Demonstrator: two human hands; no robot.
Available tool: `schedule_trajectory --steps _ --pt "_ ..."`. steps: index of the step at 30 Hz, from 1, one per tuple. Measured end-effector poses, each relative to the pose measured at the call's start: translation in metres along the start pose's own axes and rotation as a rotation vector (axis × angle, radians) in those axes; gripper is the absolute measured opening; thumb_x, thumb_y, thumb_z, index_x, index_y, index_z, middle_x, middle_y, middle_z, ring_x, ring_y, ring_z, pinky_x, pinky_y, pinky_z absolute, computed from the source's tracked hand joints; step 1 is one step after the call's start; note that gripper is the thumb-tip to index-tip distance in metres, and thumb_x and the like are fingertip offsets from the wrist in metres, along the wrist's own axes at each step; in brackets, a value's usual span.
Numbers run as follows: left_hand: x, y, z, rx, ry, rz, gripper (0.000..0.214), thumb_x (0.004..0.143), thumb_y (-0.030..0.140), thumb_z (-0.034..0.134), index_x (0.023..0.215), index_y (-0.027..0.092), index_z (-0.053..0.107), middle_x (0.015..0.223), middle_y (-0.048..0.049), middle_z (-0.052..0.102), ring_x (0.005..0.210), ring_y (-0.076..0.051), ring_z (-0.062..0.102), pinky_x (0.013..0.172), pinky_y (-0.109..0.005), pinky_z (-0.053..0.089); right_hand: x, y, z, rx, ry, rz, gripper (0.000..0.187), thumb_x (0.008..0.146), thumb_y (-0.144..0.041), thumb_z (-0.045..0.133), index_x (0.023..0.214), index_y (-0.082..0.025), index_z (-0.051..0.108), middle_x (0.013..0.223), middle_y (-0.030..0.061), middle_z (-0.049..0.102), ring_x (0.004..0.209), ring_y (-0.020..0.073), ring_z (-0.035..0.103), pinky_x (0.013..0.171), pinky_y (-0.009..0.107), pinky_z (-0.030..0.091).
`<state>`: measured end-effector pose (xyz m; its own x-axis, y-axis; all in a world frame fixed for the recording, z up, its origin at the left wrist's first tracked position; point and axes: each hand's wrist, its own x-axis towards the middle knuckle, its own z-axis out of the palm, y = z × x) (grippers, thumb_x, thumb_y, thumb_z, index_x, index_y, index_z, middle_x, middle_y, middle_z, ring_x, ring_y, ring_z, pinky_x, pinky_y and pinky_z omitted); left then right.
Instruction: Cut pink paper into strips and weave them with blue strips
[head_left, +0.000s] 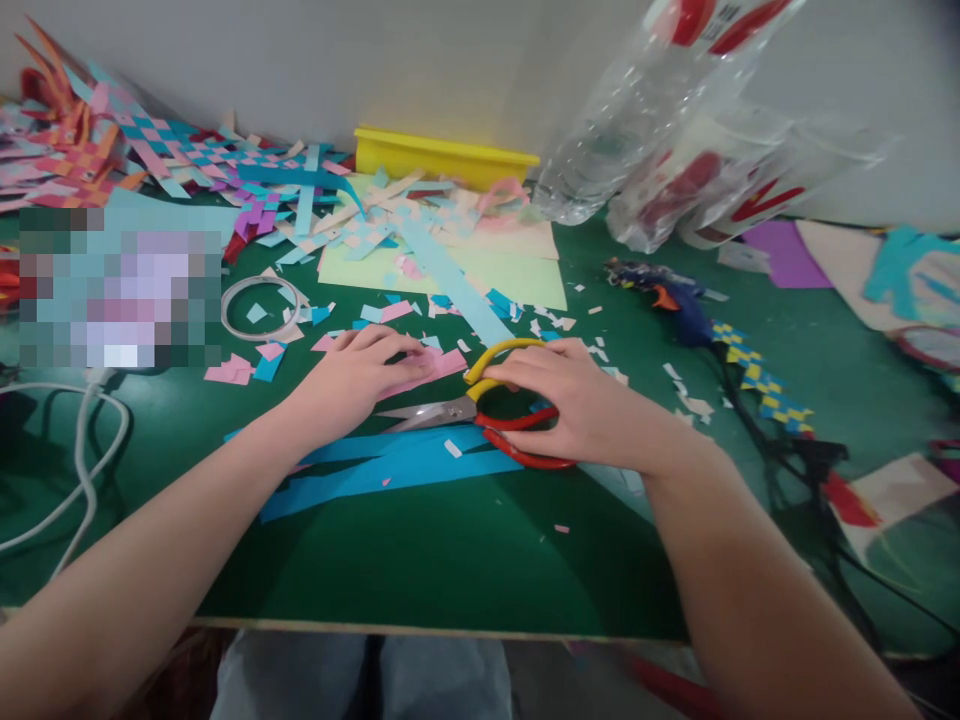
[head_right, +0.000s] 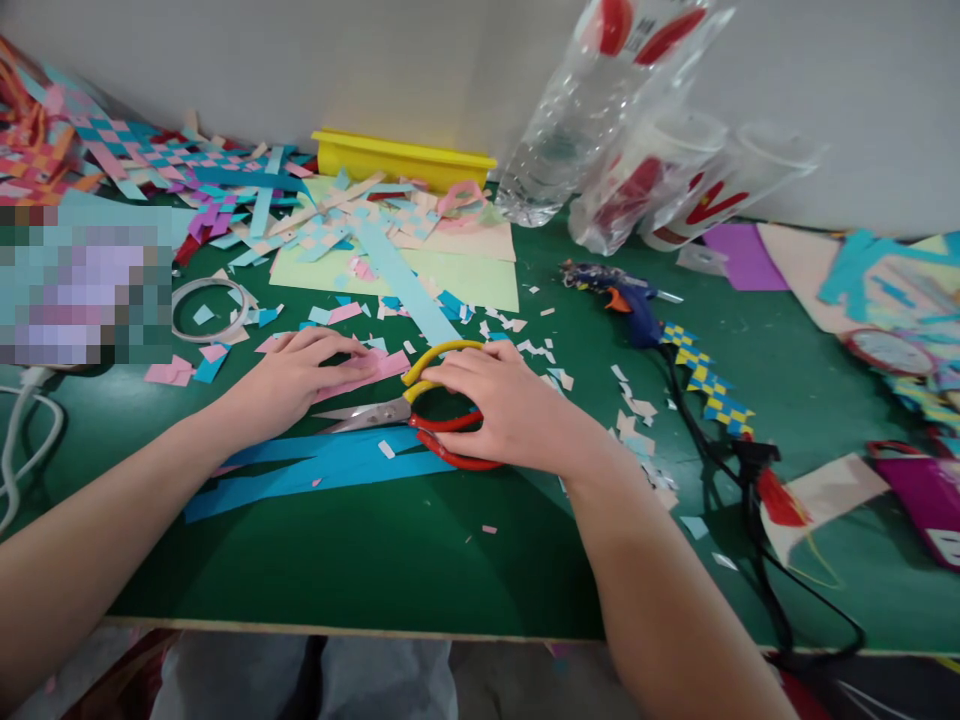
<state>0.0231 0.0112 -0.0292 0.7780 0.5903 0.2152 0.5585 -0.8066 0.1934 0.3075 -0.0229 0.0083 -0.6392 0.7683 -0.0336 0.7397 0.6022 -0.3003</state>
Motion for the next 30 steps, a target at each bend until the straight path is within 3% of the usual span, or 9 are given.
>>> schedule_trajectory --steps 5,9,14,17,20,23,26,30 --pt "0.001 -0.002 0.000 -0.085 0.005 -0.033 0.049 0.097 0.005 0.033 0.132 0.026 0.058 0.136 -0.0053 0.058 0.126 -0.026 0.046 0.100 -0.047 0.038 0.000 -0.002 0.001 0.023 -0.006 -0.011 0.043 0.083 -0.042 0.058 0.122 -0.024 0.059 0.122 0.0099 0.066 0.114 0.0297 0.060 0.103 0.050 0.035" --pt "0.001 0.001 -0.008 -0.224 0.059 -0.111 0.048 0.096 0.005 0.032 0.130 0.022 0.060 0.135 -0.0074 0.059 0.123 -0.022 0.052 0.100 -0.041 0.043 -0.005 0.007 -0.004 0.029 0.059 0.014 0.040 0.081 -0.043 0.060 0.118 -0.026 0.060 0.121 0.0091 0.068 0.116 0.0323 0.058 0.097 0.050 0.039" --pt "0.002 0.010 -0.029 -0.208 0.199 -0.344 0.042 0.094 0.010 0.034 0.125 0.017 0.061 0.106 -0.0084 0.071 0.098 -0.022 0.064 0.084 -0.037 0.050 -0.008 0.020 -0.003 -0.023 0.333 0.135 0.044 0.079 -0.046 0.061 0.119 -0.027 0.057 0.113 0.0090 0.067 0.106 0.0327 0.062 0.093 0.050 0.039" --pt "0.001 0.013 -0.036 -0.129 0.204 -0.457 0.033 0.097 0.022 0.039 0.121 0.013 0.060 0.086 -0.0063 0.072 0.081 -0.022 0.064 0.083 -0.041 0.048 -0.003 0.023 0.004 -0.122 0.518 0.268 0.046 0.079 -0.044 0.061 0.120 -0.023 0.055 0.108 0.0110 0.066 0.100 0.0329 0.062 0.091 0.050 0.039" --pt "-0.001 0.013 -0.036 -0.040 0.112 -0.393 0.029 0.098 0.033 0.042 0.098 0.015 0.065 0.075 -0.0038 0.069 0.070 -0.019 0.061 0.084 -0.042 0.045 0.003 0.024 0.011 -0.190 0.593 0.369 0.046 0.078 -0.040 0.062 0.120 -0.021 0.054 0.101 0.0119 0.063 0.100 0.0340 0.061 0.089 0.050 0.042" --pt "-0.002 0.013 -0.034 0.007 0.012 -0.303 0.032 0.093 0.044 0.052 0.082 0.017 0.065 0.079 -0.0043 0.069 0.072 -0.020 0.061 0.079 -0.039 0.043 0.006 0.026 0.015 -0.199 0.627 0.434 0.049 0.078 -0.038 0.063 0.123 -0.021 0.051 0.102 0.0126 0.060 0.099 0.0339 0.059 0.086 0.050 0.047" --pt "-0.002 0.012 -0.034 -0.031 -0.042 -0.288 0.027 0.086 0.043 0.062 0.080 0.018 0.065 0.088 -0.0044 0.068 0.079 -0.021 0.061 0.077 -0.037 0.041 0.007 0.027 0.017 -0.183 0.677 0.497 0.050 0.078 -0.035 0.063 0.124 -0.022 0.050 0.103 0.0125 0.058 0.092 0.0312 0.060 0.083 0.050 0.049" --pt "-0.002 0.010 -0.034 -0.127 -0.073 -0.290 0.017 0.088 0.034 0.063 0.085 0.018 0.067 0.092 -0.0032 0.069 0.080 -0.019 0.063 0.080 -0.037 0.041 0.007 0.027 0.015 -0.150 0.727 0.538 0.050 0.074 -0.032 0.063 0.121 -0.023 0.051 0.099 0.0114 0.058 0.081 0.0284 0.059 0.079 0.050 0.050"
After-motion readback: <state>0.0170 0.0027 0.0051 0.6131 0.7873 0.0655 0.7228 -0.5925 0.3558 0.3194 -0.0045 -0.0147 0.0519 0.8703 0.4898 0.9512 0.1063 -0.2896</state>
